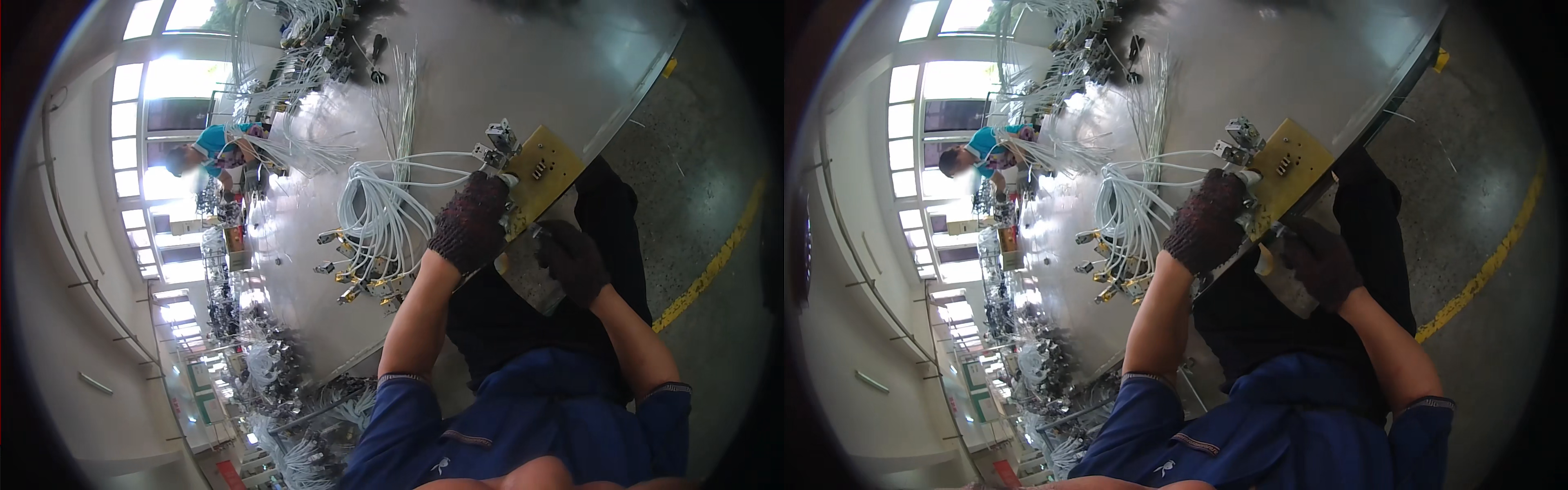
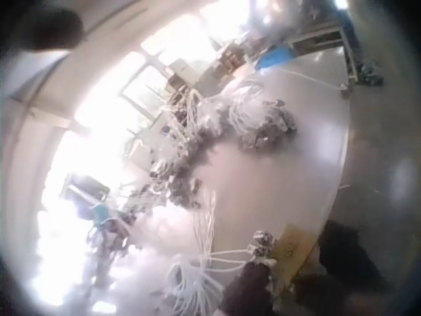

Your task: Arranging and securing bundles of wires onto an assembly jig.

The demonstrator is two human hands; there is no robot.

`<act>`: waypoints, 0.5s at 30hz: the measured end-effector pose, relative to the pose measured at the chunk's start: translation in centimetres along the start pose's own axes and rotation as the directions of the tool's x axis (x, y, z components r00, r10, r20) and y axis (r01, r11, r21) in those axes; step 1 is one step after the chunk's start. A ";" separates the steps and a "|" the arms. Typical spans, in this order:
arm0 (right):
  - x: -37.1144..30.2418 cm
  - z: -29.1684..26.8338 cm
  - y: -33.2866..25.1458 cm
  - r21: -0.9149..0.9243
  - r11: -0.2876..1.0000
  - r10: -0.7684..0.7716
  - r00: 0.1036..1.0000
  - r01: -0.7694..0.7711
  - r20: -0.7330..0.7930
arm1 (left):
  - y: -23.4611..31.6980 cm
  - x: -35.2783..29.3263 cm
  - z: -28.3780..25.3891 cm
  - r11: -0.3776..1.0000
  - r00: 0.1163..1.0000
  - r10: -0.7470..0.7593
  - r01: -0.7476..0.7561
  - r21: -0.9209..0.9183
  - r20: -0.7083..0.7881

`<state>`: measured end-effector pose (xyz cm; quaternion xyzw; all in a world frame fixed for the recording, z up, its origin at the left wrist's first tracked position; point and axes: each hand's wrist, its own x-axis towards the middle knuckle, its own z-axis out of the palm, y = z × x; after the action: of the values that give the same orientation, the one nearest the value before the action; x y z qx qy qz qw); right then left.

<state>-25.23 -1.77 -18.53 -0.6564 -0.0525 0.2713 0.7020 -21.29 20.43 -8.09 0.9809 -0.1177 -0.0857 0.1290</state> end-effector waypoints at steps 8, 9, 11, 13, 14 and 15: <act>2.3 3.2 -0.4 -0.007 0.987 -0.158 0.985 0.158 -0.070 | 0.2 0.5 -0.3 1.000 1.000 0.005 -0.005 0.010 0.021; 2.5 3.4 -0.3 -0.015 0.987 -0.159 0.984 0.159 -0.078 | 0.2 0.5 -0.3 1.000 1.000 0.001 -0.001 0.002 0.015; 2.6 3.5 -0.4 -0.018 0.987 -0.164 0.983 0.163 -0.088 | 0.1 0.5 -0.1 1.000 1.000 0.014 -0.014 -0.007 0.001; 2.6 3.5 -0.6 -0.008 0.985 -0.170 0.981 0.170 -0.091 | -0.2 0.5 0.1 0.999 0.999 0.046 -0.046 -0.008 -0.017; 2.6 3.5 -0.7 -0.006 0.986 -0.164 0.982 0.164 -0.090 | -0.3 0.6 0.3 0.999 0.999 0.040 -0.040 -0.011 -0.021; 2.6 3.5 -0.8 -0.003 0.987 -0.158 0.983 0.158 -0.089 | -0.4 0.6 0.4 0.999 0.999 0.034 -0.034 -0.014 -0.025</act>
<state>-24.30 2.48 -18.01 -0.6602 -0.0726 0.1853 0.7243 -20.75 20.54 -8.66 0.9788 -0.1321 -0.0720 0.1388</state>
